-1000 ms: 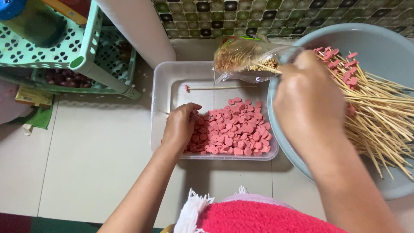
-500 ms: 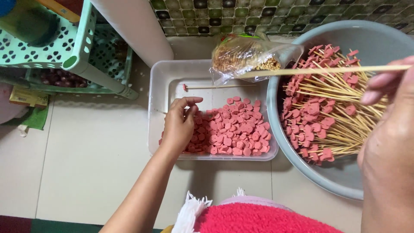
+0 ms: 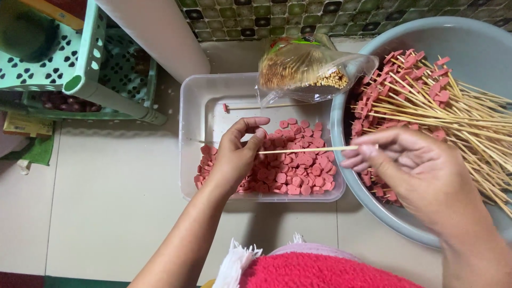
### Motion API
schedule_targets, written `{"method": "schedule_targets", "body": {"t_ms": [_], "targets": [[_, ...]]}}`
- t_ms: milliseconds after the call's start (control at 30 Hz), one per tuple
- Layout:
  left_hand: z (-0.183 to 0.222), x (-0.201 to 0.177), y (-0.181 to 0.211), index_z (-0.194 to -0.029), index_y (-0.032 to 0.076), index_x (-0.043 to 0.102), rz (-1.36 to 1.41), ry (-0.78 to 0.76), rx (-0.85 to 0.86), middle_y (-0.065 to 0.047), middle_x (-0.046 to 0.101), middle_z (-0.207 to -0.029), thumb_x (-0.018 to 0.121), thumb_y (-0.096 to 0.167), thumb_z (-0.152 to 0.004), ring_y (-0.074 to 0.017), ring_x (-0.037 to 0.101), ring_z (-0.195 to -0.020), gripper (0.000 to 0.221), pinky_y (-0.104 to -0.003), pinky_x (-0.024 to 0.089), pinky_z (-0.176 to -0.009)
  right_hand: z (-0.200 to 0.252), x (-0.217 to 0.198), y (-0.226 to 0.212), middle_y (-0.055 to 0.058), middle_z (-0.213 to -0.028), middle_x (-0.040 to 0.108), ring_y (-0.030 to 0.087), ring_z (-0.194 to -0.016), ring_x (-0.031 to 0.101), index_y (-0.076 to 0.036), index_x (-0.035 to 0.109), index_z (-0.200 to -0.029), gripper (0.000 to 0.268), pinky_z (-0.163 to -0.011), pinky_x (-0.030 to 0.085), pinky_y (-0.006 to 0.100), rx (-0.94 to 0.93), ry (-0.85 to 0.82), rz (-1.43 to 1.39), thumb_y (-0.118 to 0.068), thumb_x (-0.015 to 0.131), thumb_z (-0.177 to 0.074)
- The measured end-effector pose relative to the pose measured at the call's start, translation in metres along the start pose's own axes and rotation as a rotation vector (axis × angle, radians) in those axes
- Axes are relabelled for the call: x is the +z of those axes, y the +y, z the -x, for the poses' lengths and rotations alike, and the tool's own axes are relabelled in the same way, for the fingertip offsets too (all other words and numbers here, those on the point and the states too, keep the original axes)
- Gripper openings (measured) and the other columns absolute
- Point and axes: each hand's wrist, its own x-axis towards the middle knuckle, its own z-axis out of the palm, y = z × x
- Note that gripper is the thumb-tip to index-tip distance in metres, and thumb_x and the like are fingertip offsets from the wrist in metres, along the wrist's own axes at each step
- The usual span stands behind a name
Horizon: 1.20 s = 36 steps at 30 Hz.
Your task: Skewering small pieces of pink food onto wooden sticks and placing the finished skewers into a large basin.
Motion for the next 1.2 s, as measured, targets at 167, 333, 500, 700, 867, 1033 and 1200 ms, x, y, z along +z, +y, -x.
{"method": "schedule_targets", "body": {"t_ms": [167,333,500,700,867,1033,1200], "targets": [[-0.001,-0.001,-0.007,-0.115,0.016,0.072,-0.440,0.002,0.320,-0.005,0.071,-0.113,0.059,0.009,-0.097,-0.0175,0.069,-0.101,0.023,-0.030,0.051,-0.089,-0.014,0.006,-0.018,-0.004,-0.094,0.094,0.004,-0.088,0.085,-0.023,0.090,-0.107,0.025,-0.083,0.057,0.019,0.582,-0.190,0.532,-0.017,0.073,-0.090],[0.009,0.016,-0.007,-0.114,0.008,0.070,-0.530,-0.087,0.603,-0.011,0.066,-0.110,0.060,0.000,-0.096,-0.0259,0.072,-0.094,0.022,-0.036,0.060,-0.082,-0.013,0.028,0.015,-0.009,-0.086,0.092,0.003,-0.072,0.076,-0.035,0.084,-0.118,0.034,-0.069,0.052,0.020,0.424,-0.415,0.578,-0.029,0.070,-0.088],[0.008,0.008,0.003,-0.112,0.033,0.075,-0.876,0.307,0.273,0.013,0.076,-0.100,0.065,0.004,-0.084,-0.0224,0.072,-0.096,0.041,-0.048,0.042,-0.083,-0.009,0.039,0.011,-0.016,-0.121,0.083,0.004,-0.094,0.082,-0.041,0.080,-0.122,0.037,-0.080,0.054,0.023,0.281,-0.359,0.607,-0.033,0.061,-0.091],[0.002,-0.010,0.012,-0.114,0.012,0.073,-0.081,0.279,0.083,-0.002,0.076,-0.088,0.073,0.011,-0.088,-0.0107,0.074,-0.081,0.026,-0.024,0.061,-0.079,-0.004,0.029,-0.004,0.002,-0.050,0.038,0.016,-0.048,0.026,-0.047,0.082,-0.127,0.045,-0.051,0.024,0.033,0.343,-0.241,0.601,-0.029,0.057,-0.094],[0.012,-0.005,0.018,-0.125,0.004,0.068,0.258,0.220,-0.007,-0.014,0.078,-0.096,0.077,0.003,-0.084,-0.0168,0.074,-0.086,0.042,-0.028,0.061,-0.079,-0.004,0.038,-0.008,-0.004,-0.068,0.077,0.015,-0.048,0.036,-0.050,0.078,-0.126,0.043,-0.054,0.032,0.031,0.348,-0.228,0.647,-0.030,0.057,-0.094],[0.020,-0.004,0.027,-0.129,0.003,0.065,0.257,0.208,-0.035,-0.016,0.080,-0.104,0.072,0.000,-0.084,-0.0164,0.074,-0.094,0.046,-0.027,0.060,-0.085,-0.002,0.038,-0.003,-0.003,-0.065,0.074,0.015,-0.048,0.033,-0.043,0.080,-0.126,0.042,-0.053,0.031,0.032,0.300,-0.193,0.598,-0.025,0.060,-0.094],[0.016,-0.006,0.020,-0.128,0.004,0.065,0.274,0.219,-0.020,-0.015,0.078,-0.100,0.078,0.001,-0.080,-0.0157,0.073,-0.087,0.050,-0.026,0.060,-0.083,-0.003,0.039,-0.007,0.000,-0.067,0.073,0.017,-0.054,0.041,-0.048,0.077,-0.128,0.044,-0.058,0.035,0.031,0.291,-0.182,0.631,-0.026,0.060,-0.094]]}}
